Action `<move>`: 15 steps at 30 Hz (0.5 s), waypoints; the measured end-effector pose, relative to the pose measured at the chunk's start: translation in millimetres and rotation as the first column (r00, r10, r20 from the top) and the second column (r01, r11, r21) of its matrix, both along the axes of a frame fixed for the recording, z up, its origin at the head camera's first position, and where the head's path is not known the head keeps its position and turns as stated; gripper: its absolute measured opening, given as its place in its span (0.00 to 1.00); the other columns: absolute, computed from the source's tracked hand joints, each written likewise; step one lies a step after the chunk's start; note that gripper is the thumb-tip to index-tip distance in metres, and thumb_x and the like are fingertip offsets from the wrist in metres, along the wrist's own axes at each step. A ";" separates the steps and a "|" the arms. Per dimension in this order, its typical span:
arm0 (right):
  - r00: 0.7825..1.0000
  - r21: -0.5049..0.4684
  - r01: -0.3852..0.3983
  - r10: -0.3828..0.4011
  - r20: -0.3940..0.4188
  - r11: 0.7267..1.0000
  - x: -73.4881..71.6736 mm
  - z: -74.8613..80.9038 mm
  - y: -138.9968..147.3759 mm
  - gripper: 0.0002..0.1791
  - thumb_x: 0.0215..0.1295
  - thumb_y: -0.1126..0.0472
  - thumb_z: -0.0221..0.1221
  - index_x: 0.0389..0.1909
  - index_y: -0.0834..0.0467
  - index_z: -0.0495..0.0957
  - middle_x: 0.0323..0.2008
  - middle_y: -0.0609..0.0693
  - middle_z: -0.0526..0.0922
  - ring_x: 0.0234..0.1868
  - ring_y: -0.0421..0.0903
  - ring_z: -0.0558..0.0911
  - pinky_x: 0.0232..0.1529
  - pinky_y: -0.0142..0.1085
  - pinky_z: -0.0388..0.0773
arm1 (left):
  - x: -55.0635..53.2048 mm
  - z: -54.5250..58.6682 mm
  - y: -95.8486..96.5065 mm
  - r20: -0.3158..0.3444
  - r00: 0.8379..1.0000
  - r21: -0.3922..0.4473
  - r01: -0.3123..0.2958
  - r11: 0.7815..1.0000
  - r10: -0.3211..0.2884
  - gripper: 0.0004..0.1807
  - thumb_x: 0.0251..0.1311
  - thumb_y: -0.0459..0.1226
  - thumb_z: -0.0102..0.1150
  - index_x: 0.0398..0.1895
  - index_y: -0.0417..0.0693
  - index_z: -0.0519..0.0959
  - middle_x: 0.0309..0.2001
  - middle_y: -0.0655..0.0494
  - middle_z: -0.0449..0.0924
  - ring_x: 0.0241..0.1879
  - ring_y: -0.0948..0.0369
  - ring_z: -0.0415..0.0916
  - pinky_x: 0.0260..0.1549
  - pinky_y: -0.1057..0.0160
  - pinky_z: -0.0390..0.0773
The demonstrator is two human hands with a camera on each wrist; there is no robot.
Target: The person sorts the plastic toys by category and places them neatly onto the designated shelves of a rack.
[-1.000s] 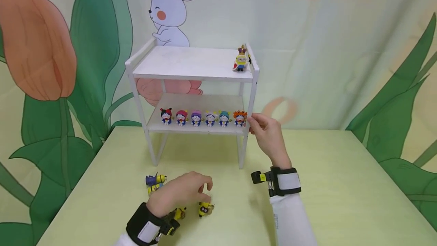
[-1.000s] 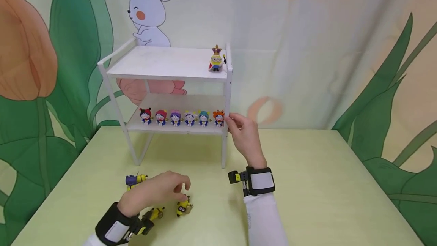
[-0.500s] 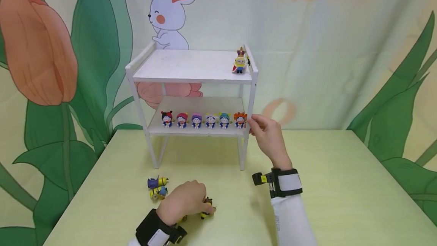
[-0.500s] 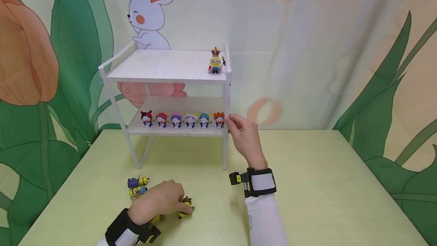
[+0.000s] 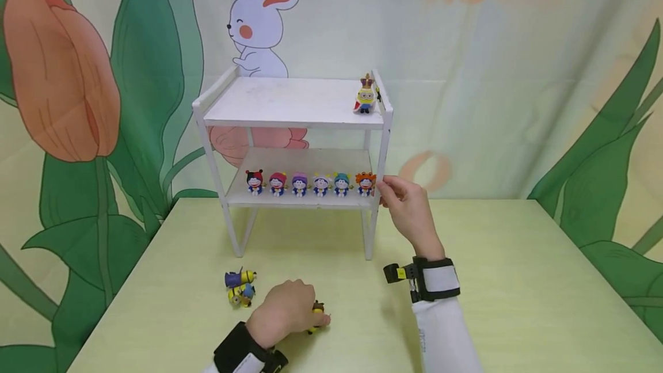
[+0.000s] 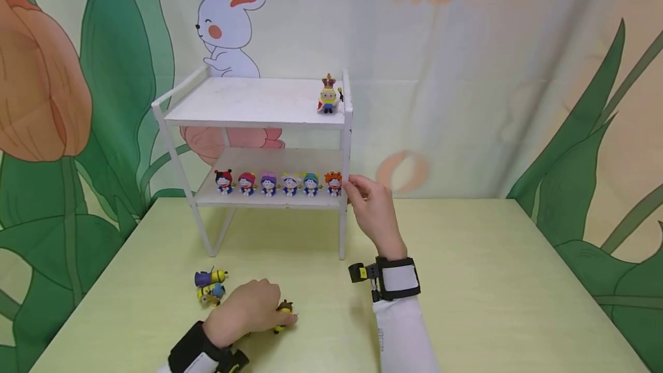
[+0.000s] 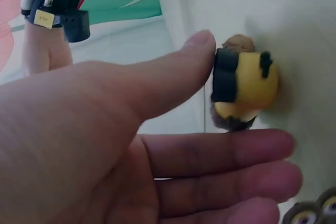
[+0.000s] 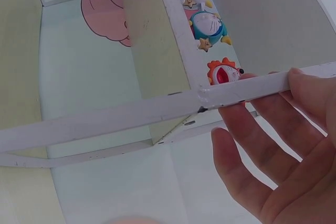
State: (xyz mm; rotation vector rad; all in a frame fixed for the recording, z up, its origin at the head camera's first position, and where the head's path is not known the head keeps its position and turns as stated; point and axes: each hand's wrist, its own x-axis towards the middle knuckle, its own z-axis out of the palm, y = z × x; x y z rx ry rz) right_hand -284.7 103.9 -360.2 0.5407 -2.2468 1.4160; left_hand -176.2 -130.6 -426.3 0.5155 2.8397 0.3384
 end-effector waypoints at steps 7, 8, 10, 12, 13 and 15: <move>1.000 0.010 -0.012 0.012 -0.005 1.000 1.3 -2.1 1.4 0.13 0.73 0.59 0.56 0.45 0.65 0.83 0.34 0.54 0.86 0.32 0.53 0.83 0.37 0.45 0.82 | 1.0 -3.5 3.4 -0.007 1.000 0.032 0.007 0.999 -0.006 0.21 0.54 0.50 0.70 0.23 0.44 0.75 0.22 0.55 0.70 0.22 0.59 0.66 0.24 0.60 0.69; 1.000 0.012 -0.006 0.006 -0.008 1.000 1.2 -2.1 1.9 0.13 0.73 0.59 0.56 0.45 0.65 0.83 0.34 0.54 0.86 0.32 0.53 0.83 0.37 0.44 0.82 | 1.0 -3.5 3.5 -0.013 1.000 0.044 0.014 0.999 -0.014 0.20 0.54 0.49 0.70 0.22 0.44 0.74 0.21 0.55 0.70 0.21 0.60 0.66 0.23 0.60 0.69; 1.000 0.017 0.008 -0.008 -0.010 1.000 1.2 -1.6 2.8 0.13 0.73 0.59 0.56 0.45 0.64 0.83 0.34 0.54 0.86 0.32 0.54 0.83 0.36 0.41 0.81 | 0.7 -3.0 3.7 -0.012 0.999 0.067 0.031 0.997 -0.030 0.19 0.56 0.46 0.69 0.21 0.45 0.73 0.20 0.55 0.69 0.19 0.60 0.65 0.22 0.61 0.66; 1.000 0.016 0.009 -0.009 -0.010 1.000 1.5 -0.7 2.9 0.13 0.72 0.59 0.56 0.45 0.64 0.83 0.34 0.54 0.86 0.32 0.54 0.82 0.36 0.40 0.81 | -0.2 -2.4 3.2 -0.008 0.999 0.076 0.045 0.996 -0.044 0.17 0.58 0.44 0.67 0.21 0.46 0.72 0.19 0.55 0.68 0.19 0.60 0.63 0.21 0.62 0.63; 1.000 0.015 0.007 -0.006 -0.008 1.000 1.7 -0.2 2.7 0.13 0.72 0.59 0.56 0.45 0.64 0.83 0.35 0.54 0.86 0.32 0.54 0.82 0.36 0.40 0.81 | -0.9 -2.3 2.7 -0.006 0.999 0.079 0.050 0.996 -0.050 0.16 0.58 0.43 0.67 0.21 0.47 0.71 0.19 0.55 0.68 0.19 0.60 0.63 0.21 0.62 0.63; 1.000 0.012 0.001 -0.001 -0.004 1.000 2.1 -0.3 2.0 0.14 0.72 0.58 0.56 0.45 0.64 0.83 0.35 0.54 0.86 0.32 0.52 0.82 0.36 0.41 0.81 | -2.1 -2.6 1.2 0.000 0.998 0.093 0.058 0.994 -0.058 0.14 0.58 0.41 0.66 0.23 0.47 0.71 0.20 0.56 0.68 0.19 0.60 0.63 0.21 0.62 0.62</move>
